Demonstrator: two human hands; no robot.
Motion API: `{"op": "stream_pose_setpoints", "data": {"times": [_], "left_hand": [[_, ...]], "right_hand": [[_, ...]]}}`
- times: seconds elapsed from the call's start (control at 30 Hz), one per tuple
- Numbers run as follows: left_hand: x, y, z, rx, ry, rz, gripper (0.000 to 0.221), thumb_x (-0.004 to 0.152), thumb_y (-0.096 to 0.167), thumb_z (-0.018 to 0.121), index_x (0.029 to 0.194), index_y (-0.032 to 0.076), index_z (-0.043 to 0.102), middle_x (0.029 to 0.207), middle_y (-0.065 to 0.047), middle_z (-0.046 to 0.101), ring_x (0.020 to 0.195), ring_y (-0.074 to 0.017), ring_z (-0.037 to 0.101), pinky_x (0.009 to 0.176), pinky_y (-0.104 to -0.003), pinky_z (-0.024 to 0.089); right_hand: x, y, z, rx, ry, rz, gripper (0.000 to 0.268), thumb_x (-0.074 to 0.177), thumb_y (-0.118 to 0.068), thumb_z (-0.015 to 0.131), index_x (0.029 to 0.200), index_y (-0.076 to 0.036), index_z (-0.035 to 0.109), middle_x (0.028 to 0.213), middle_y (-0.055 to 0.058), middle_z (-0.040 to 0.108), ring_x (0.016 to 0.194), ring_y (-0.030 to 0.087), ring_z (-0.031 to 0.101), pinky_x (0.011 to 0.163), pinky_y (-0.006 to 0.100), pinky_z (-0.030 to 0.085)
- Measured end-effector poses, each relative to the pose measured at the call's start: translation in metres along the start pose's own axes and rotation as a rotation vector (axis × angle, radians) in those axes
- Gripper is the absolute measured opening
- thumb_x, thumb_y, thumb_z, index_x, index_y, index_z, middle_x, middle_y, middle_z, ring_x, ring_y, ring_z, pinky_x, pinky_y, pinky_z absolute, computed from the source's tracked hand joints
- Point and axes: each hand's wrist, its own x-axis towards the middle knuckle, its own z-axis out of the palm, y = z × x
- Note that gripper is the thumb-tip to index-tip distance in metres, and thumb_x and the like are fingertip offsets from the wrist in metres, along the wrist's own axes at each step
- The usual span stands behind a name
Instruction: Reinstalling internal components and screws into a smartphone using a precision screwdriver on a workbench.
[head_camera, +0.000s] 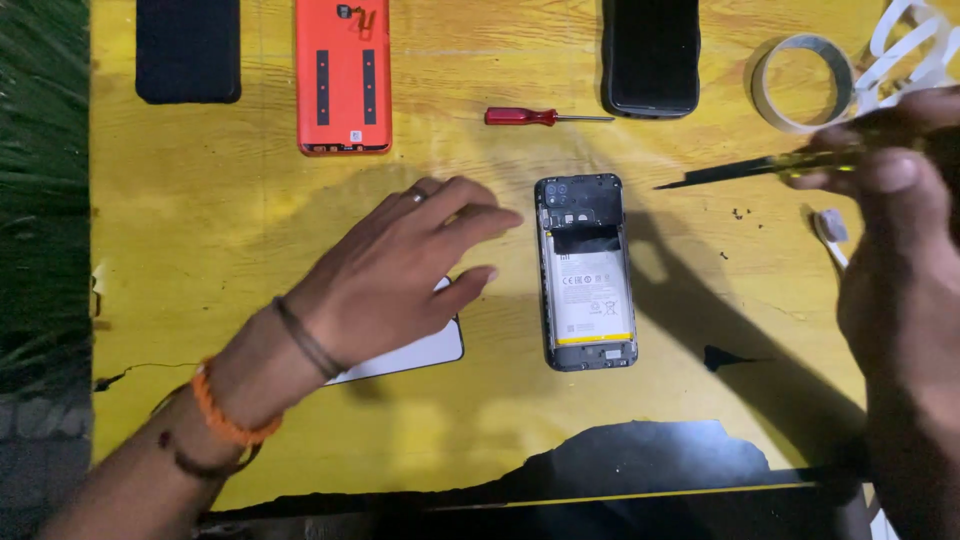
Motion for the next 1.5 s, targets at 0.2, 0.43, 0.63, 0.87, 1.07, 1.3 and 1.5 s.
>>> {"op": "stream_pose_setpoints", "data": {"times": [0.2, 0.43, 0.63, 0.87, 1.07, 1.3, 1.5], "left_hand": [[0.055, -0.031, 0.021, -0.261, 0.046, 0.065, 0.026, 0.102, 0.010, 0.055, 0.126, 0.005, 0.064, 0.118, -0.011, 0.058, 0.127, -0.0306, 0.052, 0.097, -0.044, 0.047], [0.078, -0.055, 0.049, -0.367, 0.140, 0.110, 0.020, 0.097, 0.013, 0.069, 0.115, 0.005, 0.073, 0.114, -0.007, 0.066, 0.108, -0.0270, 0.065, 0.093, -0.039, 0.049], [0.077, -0.060, 0.052, -0.451, 0.152, 0.114, 0.020, 0.097, 0.012, 0.069, 0.115, 0.005, 0.074, 0.111, -0.006, 0.064, 0.118, -0.0293, 0.063, 0.096, -0.041, 0.049], [0.079, -0.062, 0.052, -0.449, 0.138, 0.108, 0.020, 0.096, 0.013, 0.070, 0.113, 0.004, 0.074, 0.110, -0.005, 0.065, 0.103, -0.0250, 0.066, 0.085, -0.039, 0.050], [0.078, -0.061, 0.051, -0.434, 0.136, 0.109, 0.020, 0.096, 0.014, 0.070, 0.113, 0.004, 0.074, 0.110, -0.005, 0.065, 0.107, -0.0252, 0.065, 0.086, -0.038, 0.049], [0.078, -0.063, 0.056, -0.419, 0.139, 0.102, 0.021, 0.096, 0.015, 0.070, 0.115, 0.006, 0.074, 0.118, -0.008, 0.067, 0.141, -0.0352, 0.048, 0.098, -0.043, 0.047], [0.079, -0.064, 0.056, -0.419, 0.147, 0.126, 0.020, 0.095, 0.011, 0.070, 0.115, 0.009, 0.075, 0.114, -0.006, 0.066, 0.132, -0.0327, 0.054, 0.094, -0.042, 0.048]], "right_hand": [[0.027, -0.010, 0.055, 0.180, -0.057, -0.180, 0.018, 0.119, 0.015, 0.059, 0.132, 0.017, 0.046, 0.118, 0.033, 0.061, 0.107, 0.038, 0.073, 0.094, 0.040, 0.066], [0.031, -0.013, 0.086, 0.129, -0.126, -0.147, 0.024, 0.105, 0.010, 0.069, 0.123, 0.019, 0.057, 0.107, 0.028, 0.070, 0.095, 0.029, 0.074, 0.088, 0.033, 0.060], [0.029, -0.009, 0.093, 0.059, -0.146, -0.124, 0.023, 0.103, 0.011, 0.071, 0.120, 0.018, 0.058, 0.106, 0.027, 0.070, 0.094, 0.028, 0.073, 0.087, 0.032, 0.060], [0.028, -0.003, 0.093, 0.038, -0.165, -0.101, 0.026, 0.102, 0.009, 0.072, 0.122, 0.018, 0.058, 0.109, 0.027, 0.070, 0.095, 0.029, 0.074, 0.087, 0.032, 0.062], [0.029, -0.004, 0.095, 0.027, -0.173, -0.134, 0.025, 0.103, 0.009, 0.071, 0.121, 0.019, 0.057, 0.104, 0.028, 0.071, 0.091, 0.029, 0.075, 0.083, 0.031, 0.062], [0.028, -0.009, 0.098, 0.057, -0.169, -0.124, 0.025, 0.102, 0.009, 0.071, 0.120, 0.018, 0.057, 0.105, 0.027, 0.071, 0.094, 0.029, 0.075, 0.086, 0.033, 0.062], [0.028, -0.010, 0.097, 0.025, -0.174, -0.178, 0.025, 0.101, 0.012, 0.072, 0.119, 0.021, 0.057, 0.105, 0.031, 0.070, 0.093, 0.033, 0.075, 0.084, 0.036, 0.063]]}}
